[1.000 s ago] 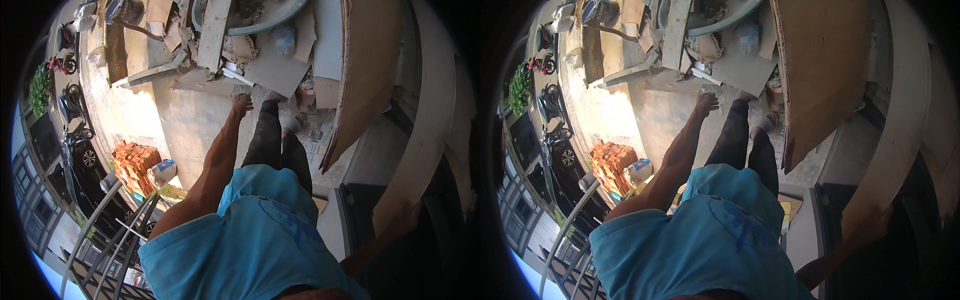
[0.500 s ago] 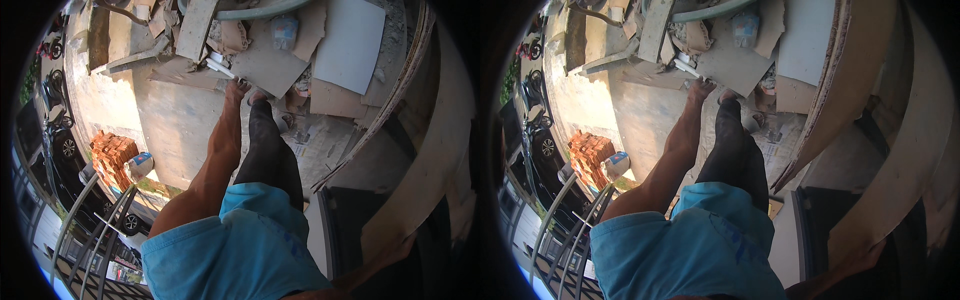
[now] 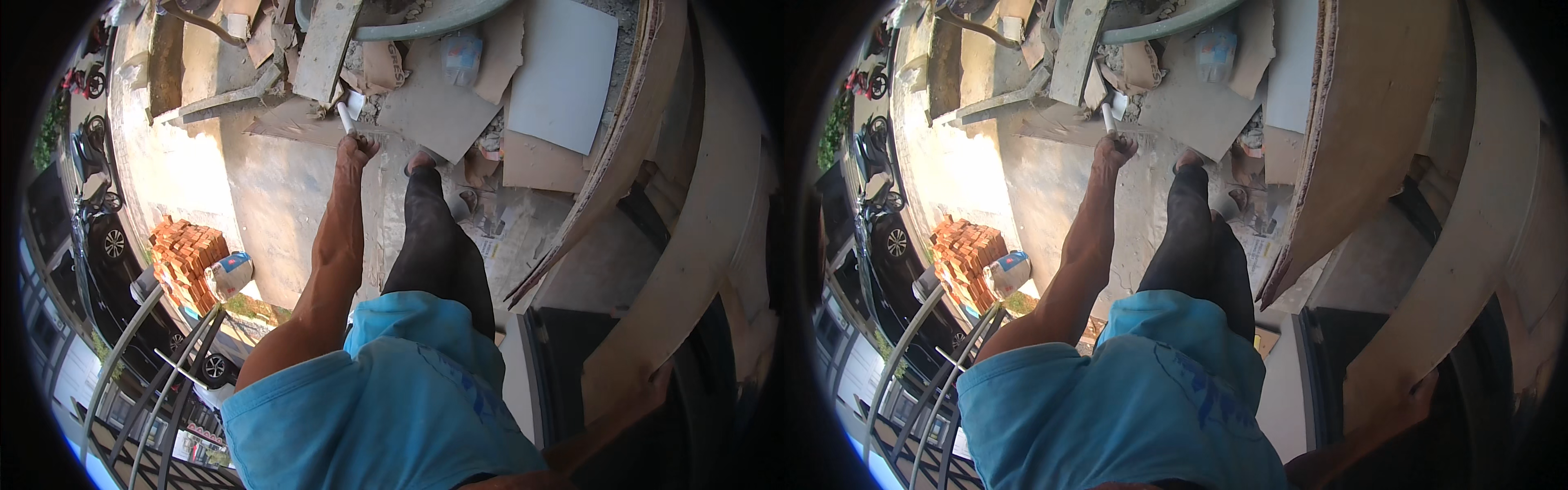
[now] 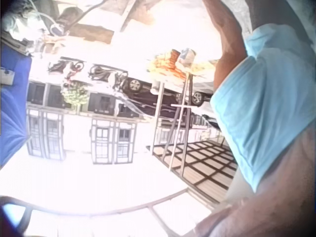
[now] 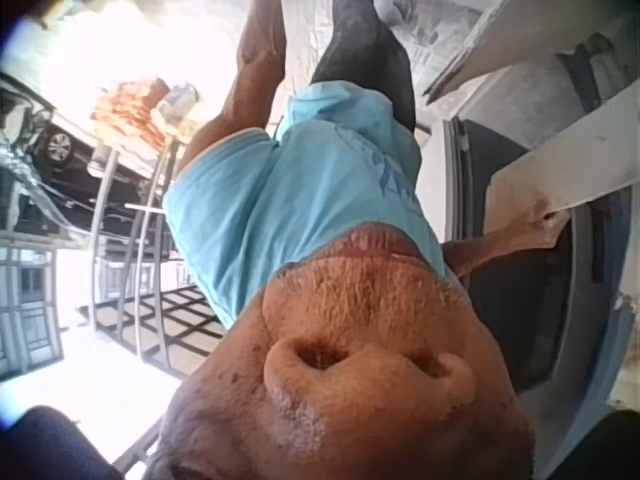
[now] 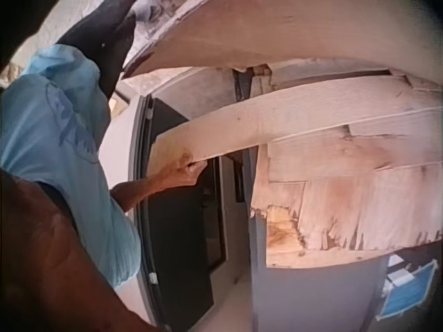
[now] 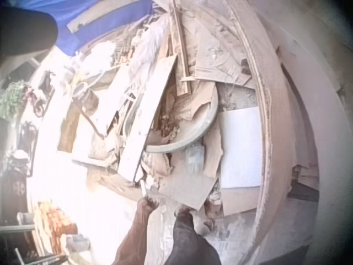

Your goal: The person gathers wooden planks and boards from a pile of construction debris. They position a plank on a low concrete structure and use a hammer to drive nails into the wood, assembling a wooden frame.

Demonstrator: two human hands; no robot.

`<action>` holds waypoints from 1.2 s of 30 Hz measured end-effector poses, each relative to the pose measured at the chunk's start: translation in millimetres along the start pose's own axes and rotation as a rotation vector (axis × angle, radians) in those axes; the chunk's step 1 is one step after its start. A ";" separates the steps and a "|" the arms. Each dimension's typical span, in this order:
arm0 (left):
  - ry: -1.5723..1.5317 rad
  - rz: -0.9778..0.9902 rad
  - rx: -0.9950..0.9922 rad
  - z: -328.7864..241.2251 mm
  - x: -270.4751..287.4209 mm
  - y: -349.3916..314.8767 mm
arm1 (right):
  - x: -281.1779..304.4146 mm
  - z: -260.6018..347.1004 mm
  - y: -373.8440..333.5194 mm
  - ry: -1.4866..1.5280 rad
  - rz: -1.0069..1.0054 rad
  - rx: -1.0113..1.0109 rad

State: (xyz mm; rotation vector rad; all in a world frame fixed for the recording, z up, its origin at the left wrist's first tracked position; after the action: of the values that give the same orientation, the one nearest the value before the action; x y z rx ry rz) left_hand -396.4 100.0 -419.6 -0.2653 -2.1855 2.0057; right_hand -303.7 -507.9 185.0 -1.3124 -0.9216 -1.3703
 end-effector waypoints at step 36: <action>1.356 1.316 -0.472 158.3 -154.9 -650.6 | 32.7 156.3 -26.9 1.481 0.034 0.405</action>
State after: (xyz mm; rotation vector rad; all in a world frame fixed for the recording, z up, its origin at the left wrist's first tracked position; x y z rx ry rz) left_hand -297.0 -144.3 215.0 -2.5855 -1.3477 0.6766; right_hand -290.4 -356.0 239.7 0.1629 -0.0835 -1.5306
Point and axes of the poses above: each hand's wrist, its own y-axis towards the middle knuckle, its own x-axis out of the back of the hand, z = x × y, the point moved 10 cm from there along y, towards the middle knuckle, and after that the axes turned 10 degrees about x, right-handed, at the moved point
